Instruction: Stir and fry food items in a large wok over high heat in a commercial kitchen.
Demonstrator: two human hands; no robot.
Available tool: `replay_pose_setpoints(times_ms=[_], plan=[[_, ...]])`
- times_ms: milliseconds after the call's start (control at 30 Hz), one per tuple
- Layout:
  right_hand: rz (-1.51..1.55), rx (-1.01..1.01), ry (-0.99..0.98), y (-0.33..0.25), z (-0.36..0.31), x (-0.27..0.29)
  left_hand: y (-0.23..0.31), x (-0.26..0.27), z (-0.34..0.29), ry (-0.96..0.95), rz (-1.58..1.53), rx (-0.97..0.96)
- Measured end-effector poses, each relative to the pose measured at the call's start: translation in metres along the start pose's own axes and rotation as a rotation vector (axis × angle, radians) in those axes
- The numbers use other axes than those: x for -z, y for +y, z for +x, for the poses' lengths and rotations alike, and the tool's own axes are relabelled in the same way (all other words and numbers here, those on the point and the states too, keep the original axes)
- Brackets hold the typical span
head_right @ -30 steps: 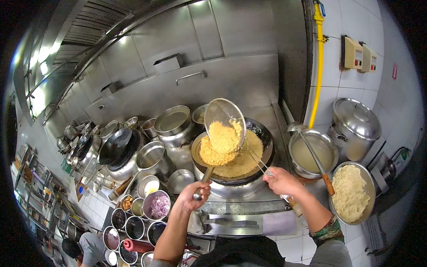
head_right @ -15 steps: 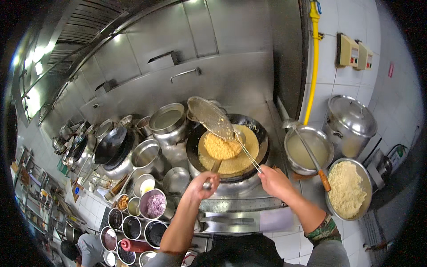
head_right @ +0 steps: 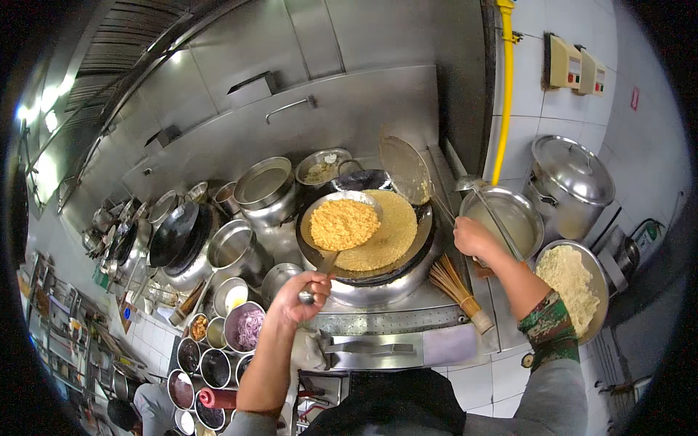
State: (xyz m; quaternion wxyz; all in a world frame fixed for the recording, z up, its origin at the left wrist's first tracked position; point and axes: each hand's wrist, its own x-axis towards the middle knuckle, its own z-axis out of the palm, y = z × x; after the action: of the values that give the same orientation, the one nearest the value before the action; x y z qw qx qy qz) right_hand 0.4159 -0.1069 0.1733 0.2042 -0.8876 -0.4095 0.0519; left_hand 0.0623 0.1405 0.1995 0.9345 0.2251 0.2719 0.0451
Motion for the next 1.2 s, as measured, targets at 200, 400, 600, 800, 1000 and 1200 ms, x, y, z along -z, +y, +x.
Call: replay_pose_setpoints(times_ms=[200, 400, 600, 800, 1000, 1200], plan=[[0.512, -0.349, -0.617, -0.022, -0.023, 0.014, 0.037, -0.024, -0.023, 0.058, 0.110, -0.037], [1.002, -0.461, -0.911, -0.020, -0.033, -0.012, 0.060, -0.052, -0.040, 0.114, 0.180, -0.088], [1.241, -0.396, -0.961, -0.034, -0.044, -0.045, 0.064, -0.074, -0.049, 0.128, 0.218, -0.154], [1.465, -0.293, -0.907, -0.036, -0.059, -0.090, 0.062, -0.085, -0.051, 0.125, 0.220, -0.158], [1.558, -0.355, -0.889, -0.044, -0.060, -0.093, 0.063, -0.083, -0.052, 0.095, 0.217, -0.153], [1.514, -0.289, -0.802, -0.043, -0.058, -0.087, 0.065, -0.085, -0.059, 0.060, 0.184, -0.132]])
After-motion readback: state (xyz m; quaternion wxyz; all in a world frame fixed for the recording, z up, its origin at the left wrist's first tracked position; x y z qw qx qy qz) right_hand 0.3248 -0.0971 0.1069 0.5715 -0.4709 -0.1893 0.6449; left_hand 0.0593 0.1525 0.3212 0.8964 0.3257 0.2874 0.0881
